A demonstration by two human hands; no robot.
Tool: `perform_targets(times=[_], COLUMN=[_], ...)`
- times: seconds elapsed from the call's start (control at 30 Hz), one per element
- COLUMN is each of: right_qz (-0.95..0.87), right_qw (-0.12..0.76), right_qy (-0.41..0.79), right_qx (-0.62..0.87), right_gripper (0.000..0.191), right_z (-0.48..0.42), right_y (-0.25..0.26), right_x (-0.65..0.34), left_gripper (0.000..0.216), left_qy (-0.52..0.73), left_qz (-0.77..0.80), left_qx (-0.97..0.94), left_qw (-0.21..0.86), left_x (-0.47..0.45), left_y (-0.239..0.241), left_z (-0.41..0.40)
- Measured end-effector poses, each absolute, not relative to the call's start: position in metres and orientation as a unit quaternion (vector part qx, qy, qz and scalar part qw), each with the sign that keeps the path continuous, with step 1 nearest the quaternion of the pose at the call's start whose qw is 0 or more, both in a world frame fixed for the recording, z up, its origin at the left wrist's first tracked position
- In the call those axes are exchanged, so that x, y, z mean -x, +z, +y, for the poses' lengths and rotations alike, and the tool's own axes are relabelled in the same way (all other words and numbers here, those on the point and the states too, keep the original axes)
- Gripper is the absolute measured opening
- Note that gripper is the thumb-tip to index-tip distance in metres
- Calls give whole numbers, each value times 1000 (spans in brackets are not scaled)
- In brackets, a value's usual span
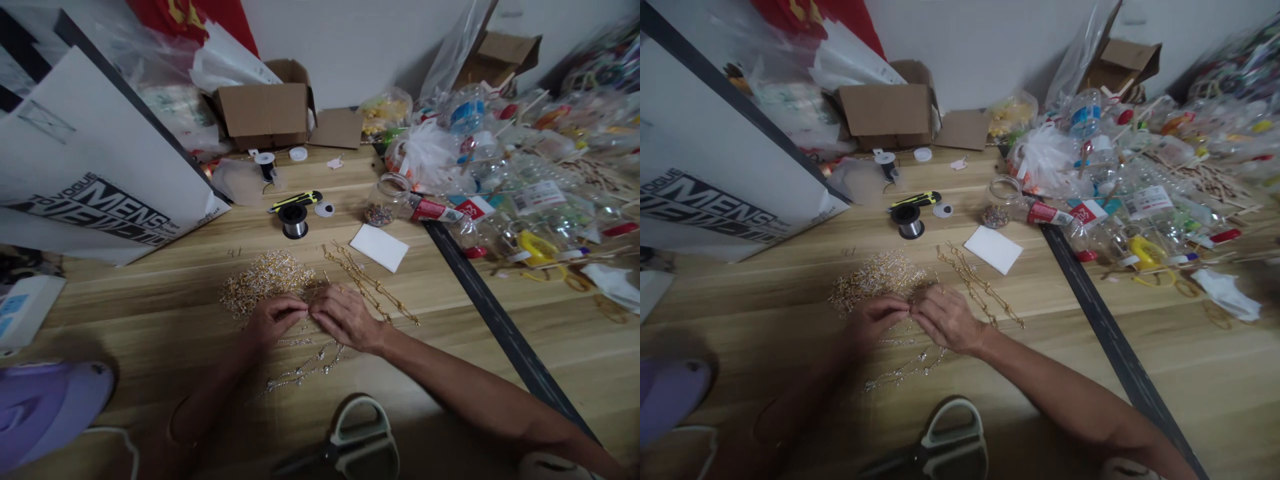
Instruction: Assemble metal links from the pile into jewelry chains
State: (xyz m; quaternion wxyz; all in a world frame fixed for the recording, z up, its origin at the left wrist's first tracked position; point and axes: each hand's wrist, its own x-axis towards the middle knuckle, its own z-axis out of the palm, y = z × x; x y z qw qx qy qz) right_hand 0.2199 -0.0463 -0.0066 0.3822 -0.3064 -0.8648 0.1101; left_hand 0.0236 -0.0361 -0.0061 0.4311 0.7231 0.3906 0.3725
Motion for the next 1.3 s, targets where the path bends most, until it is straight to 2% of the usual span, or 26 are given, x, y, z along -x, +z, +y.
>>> perform_targets(times=[1.3], right_qz=[-864], right_qw=[384], right_qy=[102], right_qx=[310], right_gripper=[11], right_z=[-46], right_y=[-8], right_x=[-220], left_gripper=[13], left_qy=[365], left_qz=[391], left_qx=[-730], left_qw=[426], left_x=[-24], left_y=[-6], left_z=[-36])
